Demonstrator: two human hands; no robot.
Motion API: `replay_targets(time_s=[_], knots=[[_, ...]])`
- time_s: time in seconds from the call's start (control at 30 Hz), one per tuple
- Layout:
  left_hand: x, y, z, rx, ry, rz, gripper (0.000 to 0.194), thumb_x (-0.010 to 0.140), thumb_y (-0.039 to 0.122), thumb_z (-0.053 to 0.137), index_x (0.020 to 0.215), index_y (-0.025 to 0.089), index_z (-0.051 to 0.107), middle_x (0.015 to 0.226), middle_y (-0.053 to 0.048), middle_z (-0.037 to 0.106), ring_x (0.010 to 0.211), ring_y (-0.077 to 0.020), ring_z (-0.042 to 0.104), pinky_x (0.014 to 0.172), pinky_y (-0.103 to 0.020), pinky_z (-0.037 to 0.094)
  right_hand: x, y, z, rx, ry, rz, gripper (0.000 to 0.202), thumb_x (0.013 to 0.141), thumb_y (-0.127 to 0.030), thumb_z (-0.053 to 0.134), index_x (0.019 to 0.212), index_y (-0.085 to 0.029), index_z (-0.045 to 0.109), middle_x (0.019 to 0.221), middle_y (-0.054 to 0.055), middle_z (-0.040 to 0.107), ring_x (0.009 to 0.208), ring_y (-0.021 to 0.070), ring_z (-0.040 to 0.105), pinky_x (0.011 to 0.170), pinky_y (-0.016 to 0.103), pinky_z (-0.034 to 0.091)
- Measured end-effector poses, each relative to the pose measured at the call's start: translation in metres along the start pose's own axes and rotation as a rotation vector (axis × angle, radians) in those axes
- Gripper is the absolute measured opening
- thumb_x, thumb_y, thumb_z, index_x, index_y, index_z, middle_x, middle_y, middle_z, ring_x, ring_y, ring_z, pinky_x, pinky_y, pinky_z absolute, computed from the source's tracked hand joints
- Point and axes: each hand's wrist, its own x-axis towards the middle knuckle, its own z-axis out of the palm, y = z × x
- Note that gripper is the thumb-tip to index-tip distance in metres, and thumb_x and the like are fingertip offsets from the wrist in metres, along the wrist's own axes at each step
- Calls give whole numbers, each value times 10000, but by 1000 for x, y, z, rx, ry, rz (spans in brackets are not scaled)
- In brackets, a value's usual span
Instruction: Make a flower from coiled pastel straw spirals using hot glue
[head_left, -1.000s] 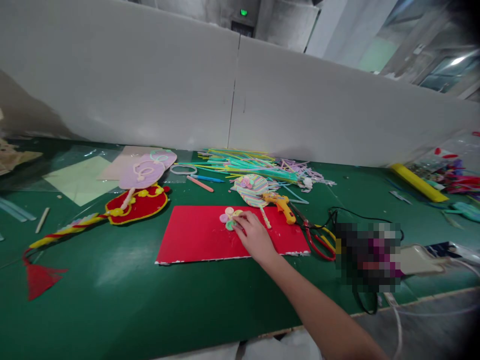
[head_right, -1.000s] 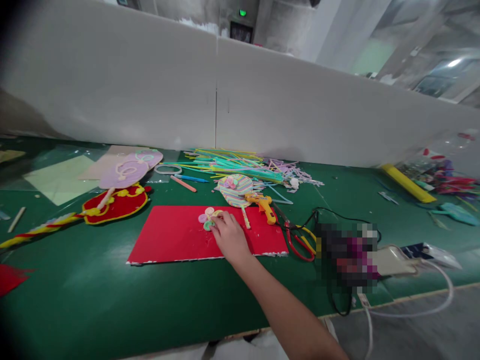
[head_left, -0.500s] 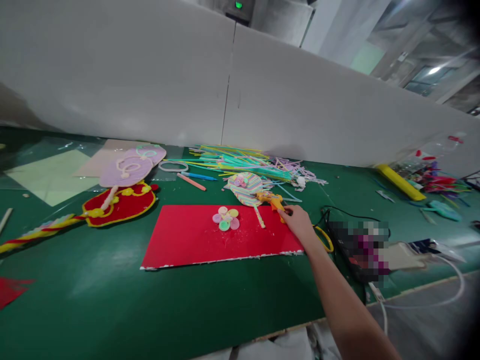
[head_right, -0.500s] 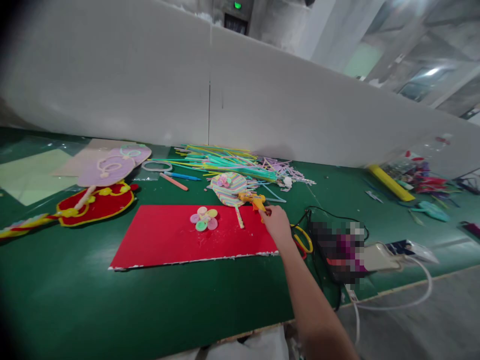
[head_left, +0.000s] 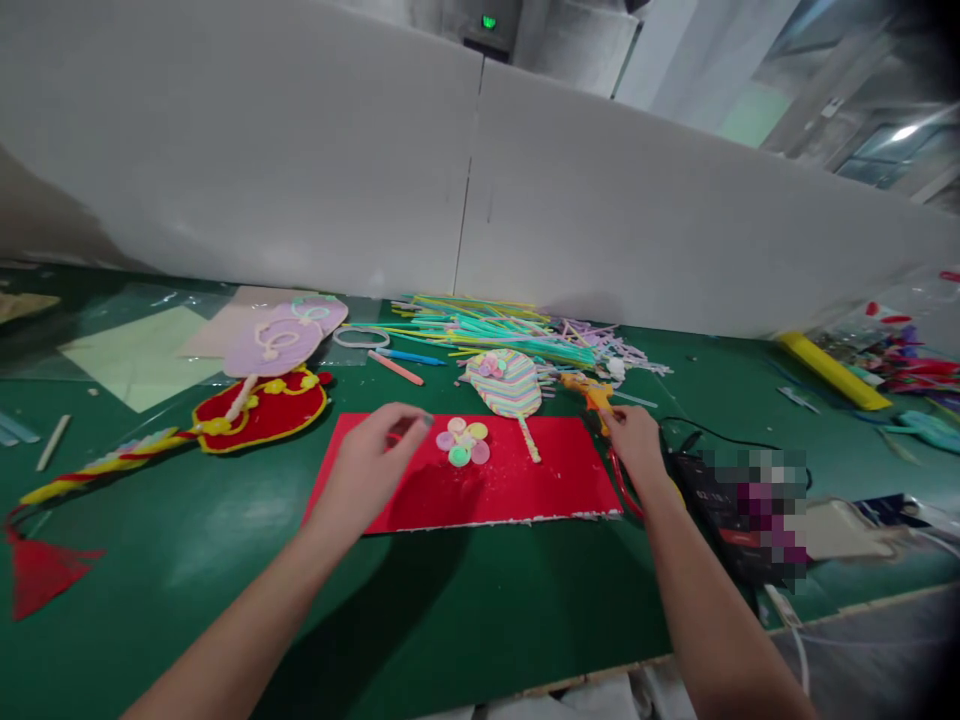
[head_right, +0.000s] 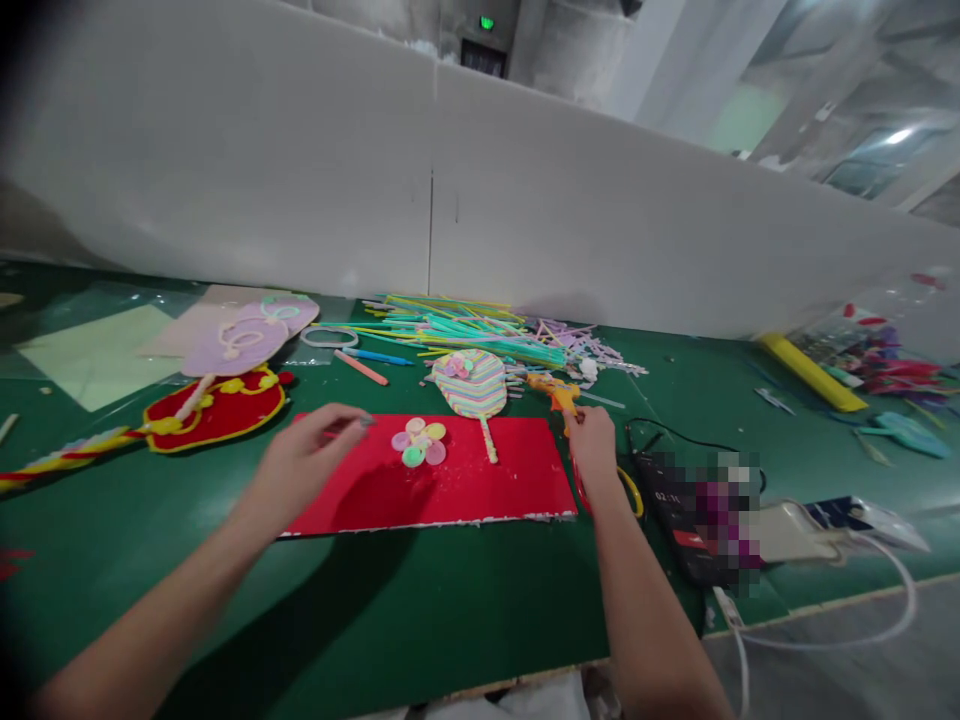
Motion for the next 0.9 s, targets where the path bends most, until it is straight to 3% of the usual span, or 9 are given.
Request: replay_targets(time_s=[0.13,0.23,0.33,0.43,0.53,0.63,0.77,0.9], knots=[[25,-19,25,299,-196,-16,156,730,342,587,746,192,629,835,-53,602,735,-204,562,650,-302,414,-3,-9,-6,39,15,-6,265,773,-269,490,847,-85,665,881,185,616,819,274,567,736,378,407],[43,-33,39,322,-241,-44,173,730,343,542,701,187,611,777,-59,597,704,-209,548,614,-295,384,-15,-36,-9,120,39,-31,325,793,-313,474,985,-93,616,1022,197,585,887,276,553,772,399,410],[60,-44,50,263,-279,-52,206,753,339,474,680,203,610,735,-40,630,718,-202,559,618,-275,388,-36,-78,-1,260,-72,-96,286,813,-371,463,877,-154,638,841,97,655,715,201,589,679,322,456],[75,-55,57,175,-339,-79,259,753,333,432,626,196,612,647,-23,633,639,-176,566,582,-253,406,-60,-120,15,370,-212,-166,273,812,-401,480,877,-195,646,798,54,670,672,171,602,624,276,467],[85,-68,60,83,-365,-107,256,736,332,445,610,181,608,581,-11,607,577,-156,555,553,-242,418,-77,-146,32,509,-359,-193,391,756,-409,565,1081,-192,585,945,97,646,729,197,601,634,308,468],[86,-75,58,-14,-341,-127,251,732,354,470,627,175,611,583,-7,601,565,-143,547,556,-240,434,-83,-154,46,634,-361,-182,504,702,-362,632,1177,-232,525,995,85,624,802,212,594,689,339,474],[82,-72,54,-160,-277,-167,288,716,424,529,638,160,613,623,-23,625,597,-146,574,602,-257,471,-84,-155,54,793,-412,-89,485,694,-287,638,1166,-253,530,912,44,632,812,195,598,707,330,489],[77,-65,49,-292,-218,-211,355,735,471,543,822,146,658,822,-63,687,729,-170,625,699,-288,502,-84,-157,54,1033,-463,-17,450,713,-261,624,1151,-250,523,884,28,642,802,174,616,708,303,501]])
